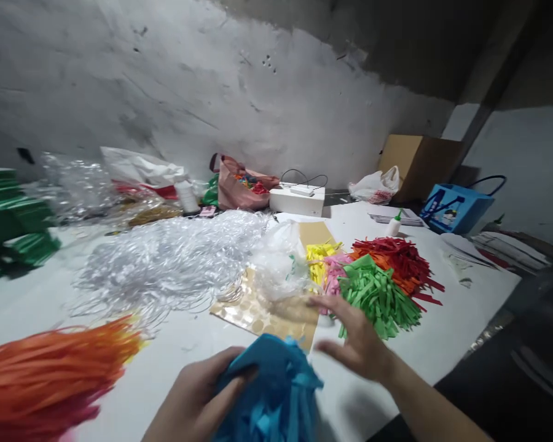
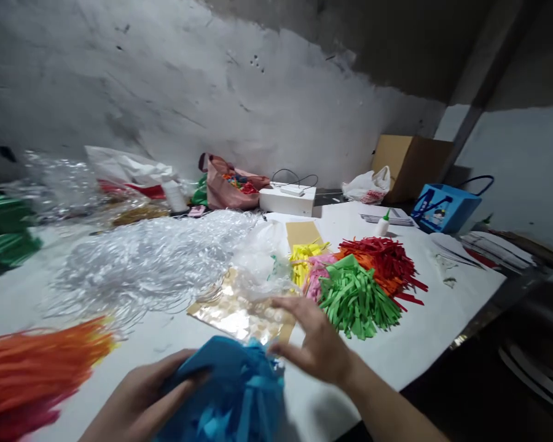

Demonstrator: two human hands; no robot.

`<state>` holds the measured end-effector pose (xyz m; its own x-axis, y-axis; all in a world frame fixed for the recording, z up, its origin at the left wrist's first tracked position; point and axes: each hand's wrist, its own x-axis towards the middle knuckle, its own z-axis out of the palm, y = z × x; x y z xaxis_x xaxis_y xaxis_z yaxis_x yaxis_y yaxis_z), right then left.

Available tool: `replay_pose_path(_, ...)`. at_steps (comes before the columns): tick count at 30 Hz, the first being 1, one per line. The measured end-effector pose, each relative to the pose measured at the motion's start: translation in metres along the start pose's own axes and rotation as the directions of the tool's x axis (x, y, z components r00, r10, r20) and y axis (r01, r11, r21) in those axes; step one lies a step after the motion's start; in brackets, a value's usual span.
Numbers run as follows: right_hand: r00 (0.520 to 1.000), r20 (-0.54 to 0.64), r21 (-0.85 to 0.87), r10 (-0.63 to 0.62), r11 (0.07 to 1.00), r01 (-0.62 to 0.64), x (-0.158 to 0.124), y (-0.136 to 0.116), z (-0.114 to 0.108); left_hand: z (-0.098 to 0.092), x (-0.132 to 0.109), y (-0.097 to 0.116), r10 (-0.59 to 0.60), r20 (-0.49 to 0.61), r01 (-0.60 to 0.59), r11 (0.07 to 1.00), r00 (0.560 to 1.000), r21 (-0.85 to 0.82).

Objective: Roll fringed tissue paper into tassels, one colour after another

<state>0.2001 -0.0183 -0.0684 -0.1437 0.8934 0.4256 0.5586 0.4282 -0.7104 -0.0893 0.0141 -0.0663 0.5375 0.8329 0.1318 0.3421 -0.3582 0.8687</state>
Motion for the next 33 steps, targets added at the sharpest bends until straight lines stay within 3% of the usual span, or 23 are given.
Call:
replay_pose_path(2,0.993,0.087,0.131,-0.076,0.989,0.064,-0.008,-0.029,0.025,-0.001,0.010,0.014,0.003,0.044,-0.003,1.000,0.999,0.003)
replay_pose_path(4,0.993,0.115,0.288,-0.011,0.957,-0.022,-0.006,-0.041,0.040,-0.003,0.015,0.022,-0.037,0.024,0.040,0.993,0.999,-0.110)
replay_pose_path(6,0.987,0.114,0.468,0.113,0.870,-0.154,0.002,-0.038,0.048,-0.002,0.012,0.022,-0.108,-0.003,0.101,0.934,0.994,-0.342)
replay_pose_path(9,0.957,0.155,0.646,0.244,0.708,-0.285,0.015,-0.019,0.056,0.011,0.001,0.009,-0.196,0.011,0.161,0.771,0.981,-0.617)
replay_pose_path(11,0.960,0.084,0.579,0.268,0.771,-0.266,0.017,-0.008,0.063,0.025,-0.006,-0.003,-0.249,0.013,0.195,0.724,0.968,-0.662)
replay_pose_path(12,0.967,-0.030,0.478,0.254,0.853,-0.210,0.016,-0.005,0.067,0.032,-0.009,-0.009,-0.291,-0.020,0.205,0.720,0.957,-0.663)
replay_pose_path(14,0.954,-0.281,0.181,0.103,0.982,-0.053,0.008,-0.007,0.077,0.047,-0.013,-0.021,-0.382,-0.131,0.212,0.732,0.915,-0.648)
replay_pose_path(15,0.945,-0.326,0.040,-0.012,0.999,0.027,0.003,-0.010,0.084,0.053,-0.015,-0.027,-0.419,-0.191,0.209,0.737,0.888,-0.643)
replay_pose_path(17,0.952,-0.226,-0.131,-0.207,0.975,0.180,-0.009,-0.019,0.099,0.063,-0.020,-0.040,-0.460,-0.266,0.191,0.731,0.847,-0.656)
replay_pose_path(19,0.956,-0.069,-0.195,-0.284,0.944,0.266,-0.018,-0.028,0.114,0.071,-0.026,-0.051,-0.480,-0.273,0.163,0.686,0.834,-0.709)
replay_pose_path(23,0.982,-0.052,-0.219,-0.182,0.961,0.167,-0.025,-0.031,0.135,0.078,-0.038,-0.064,-0.489,-0.224,0.150,0.613,0.843,-0.775)
replay_pose_path(27,0.996,-0.058,-0.170,-0.074,0.983,0.063,-0.025,-0.026,0.139,0.075,-0.044,-0.063,-0.469,-0.223,0.180,0.671,0.855,-0.719)
replay_pose_path(29,0.998,-0.024,-0.125,-0.059,0.991,0.055,-0.026,-0.025,0.137,0.074,-0.045,-0.061,-0.482,-0.244,0.181,0.678,0.842,-0.713)
replay_pose_path(33,0.993,0.078,-0.022,-0.091,0.995,0.093,-0.030,-0.026,0.134,0.075,-0.042,-0.063,-0.539,-0.237,0.165,0.593,0.808,-0.788)
